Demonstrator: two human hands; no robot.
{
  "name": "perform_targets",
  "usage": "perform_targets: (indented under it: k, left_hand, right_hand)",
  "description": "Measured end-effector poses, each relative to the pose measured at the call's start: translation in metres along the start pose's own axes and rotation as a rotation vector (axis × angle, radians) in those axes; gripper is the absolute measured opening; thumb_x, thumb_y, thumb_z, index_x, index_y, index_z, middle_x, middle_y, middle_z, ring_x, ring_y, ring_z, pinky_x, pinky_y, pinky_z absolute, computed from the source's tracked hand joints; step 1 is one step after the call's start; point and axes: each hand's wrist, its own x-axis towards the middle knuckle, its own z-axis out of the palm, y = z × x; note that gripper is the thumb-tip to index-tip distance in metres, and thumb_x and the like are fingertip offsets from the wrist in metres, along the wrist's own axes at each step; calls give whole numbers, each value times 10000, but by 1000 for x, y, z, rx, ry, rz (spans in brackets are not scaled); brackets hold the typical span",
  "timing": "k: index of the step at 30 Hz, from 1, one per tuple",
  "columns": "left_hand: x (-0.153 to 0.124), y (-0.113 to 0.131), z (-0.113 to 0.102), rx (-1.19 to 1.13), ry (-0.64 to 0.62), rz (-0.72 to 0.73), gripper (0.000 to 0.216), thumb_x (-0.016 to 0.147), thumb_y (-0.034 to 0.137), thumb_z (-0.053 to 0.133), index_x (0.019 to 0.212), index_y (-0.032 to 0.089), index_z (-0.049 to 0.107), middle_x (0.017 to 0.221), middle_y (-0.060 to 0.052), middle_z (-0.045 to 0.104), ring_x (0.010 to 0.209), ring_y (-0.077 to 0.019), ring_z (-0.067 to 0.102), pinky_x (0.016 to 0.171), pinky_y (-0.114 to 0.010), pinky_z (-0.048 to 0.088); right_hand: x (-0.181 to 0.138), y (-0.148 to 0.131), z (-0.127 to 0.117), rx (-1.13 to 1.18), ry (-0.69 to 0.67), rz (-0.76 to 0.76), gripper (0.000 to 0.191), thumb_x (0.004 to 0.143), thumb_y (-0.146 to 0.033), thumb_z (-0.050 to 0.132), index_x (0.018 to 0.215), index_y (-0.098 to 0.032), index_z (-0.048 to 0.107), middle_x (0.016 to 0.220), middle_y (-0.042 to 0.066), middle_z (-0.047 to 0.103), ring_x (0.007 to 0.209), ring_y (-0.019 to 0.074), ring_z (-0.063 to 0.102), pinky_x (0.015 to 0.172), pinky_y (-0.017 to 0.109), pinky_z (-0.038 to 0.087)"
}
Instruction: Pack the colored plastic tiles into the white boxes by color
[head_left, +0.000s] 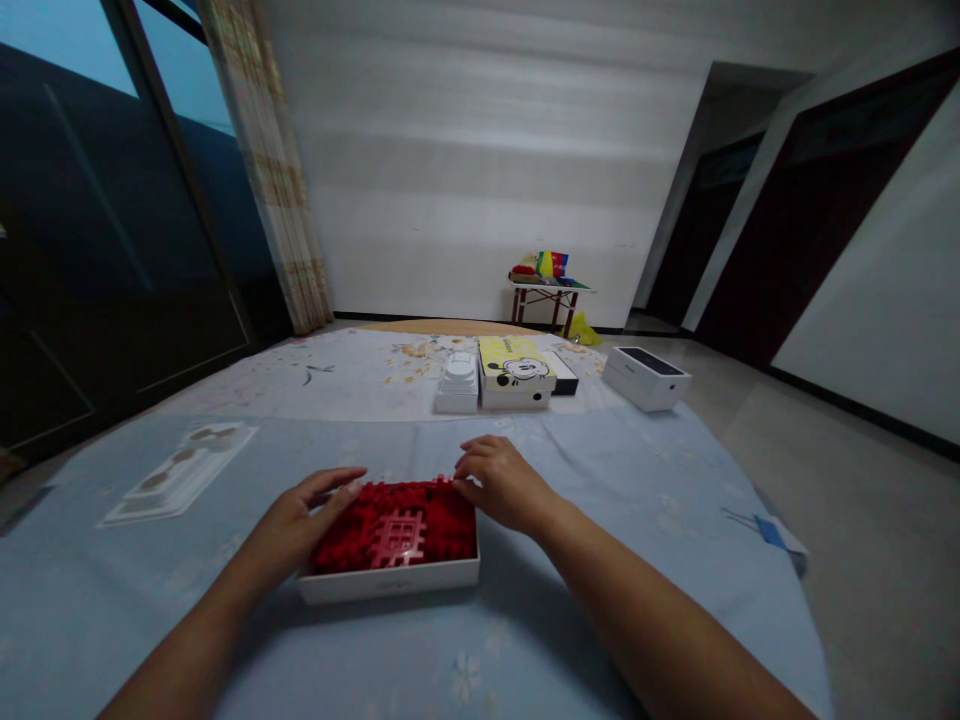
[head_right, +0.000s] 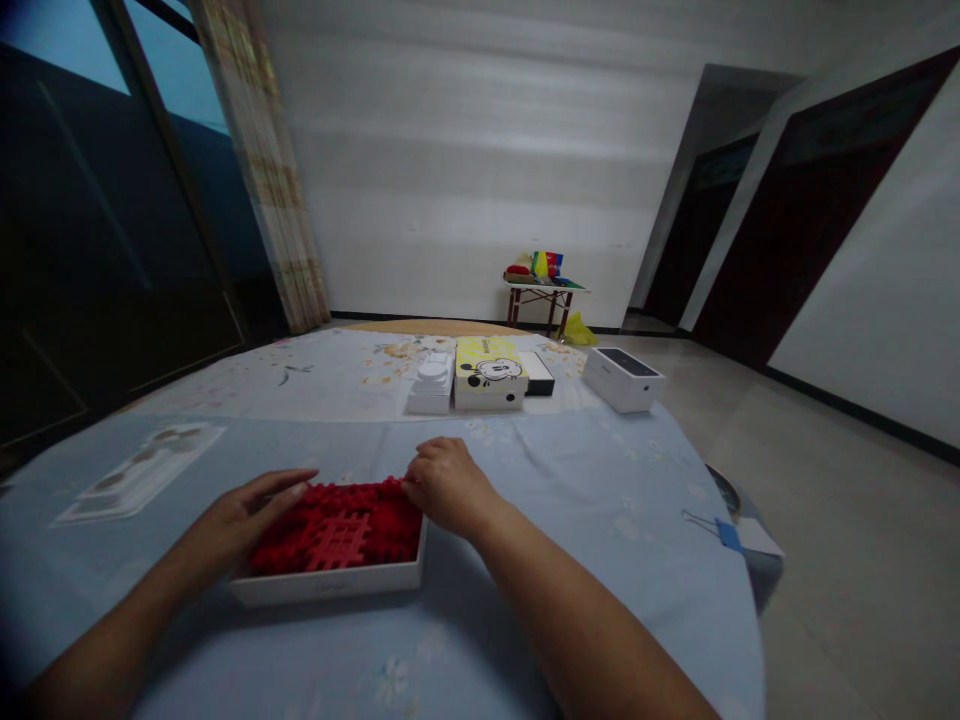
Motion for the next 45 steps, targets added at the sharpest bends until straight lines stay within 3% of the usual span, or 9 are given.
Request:
perform_targets:
  k: [10,16,22,26,29,32,37,45]
  left_hand:
    - [-11,10,8,-14,-23,96,410,738,513,569,999,221,689,1058,-76,687,1006,-246,613,953,-383,426]
    - [-16,14,15,-15,5,86,369,761,469,552,994,214,682,1002,-59,703,931,-222,625,891,-351,455]
    - [-15,16,14,-54,-24,81,374,763,472,552,996,210,679,1035,-63,692,976,-233,605,918,-361,431]
    - [-11,12,13,-92,-25,62,425,761,502,542,1029,198,670,1079,-75,680,1033,-250,586,964,-387,399]
    - [-9,10,13,-131,-25,49,466,780,528,488,1044,187,666,1092,-79,680,1044,-250,588,979,-394,395]
    - [-10,13,15,-167,-28,48,478,790,544,438,999,195,689,1063,-67,694,1031,-243,600,978,-389,405]
    - [-12,19,22,-181,-5,58,514,790,566,377,837,196,730,1087,-68,685,1044,-240,591,1021,-387,367]
    - [-12,23,33,-153,-47,83,507,816,549,364,915,210,728,1161,-61,655,1114,-233,554,1072,-395,296]
  right_hand:
    - [0,-12,-12,-106,-149,-42,178,868,-218,527,790,-156,675,847,88,679,947,204,590,874,324,372]
    - [-4,-2,0,139,-225,-7,147,839,-240,568,801,-195,702,801,47,684,793,167,602,731,262,428]
    - [-6,6,-2,305,-137,15,184,841,-339,571,893,-230,709,844,41,696,879,186,594,820,310,436]
    - [-6,2,-2,383,-23,61,377,833,-460,552,1089,-200,646,1132,99,629,1092,211,531,953,358,403]
    - [-8,-3,1,388,-138,32,635,803,-573,528,1308,-190,480,1400,131,410,1295,248,353,1066,413,296]
    - [-11,-7,5,341,-317,19,797,768,-660,492,1393,-185,355,1485,146,253,1361,292,223,1102,466,214]
    - [-13,-3,8,340,-396,28,835,771,-683,457,1407,-159,327,1475,162,267,1356,290,228,1105,446,222]
    - [-12,8,6,360,-344,-2,802,754,-656,518,1381,-175,376,1437,164,344,1327,291,290,1085,462,254]
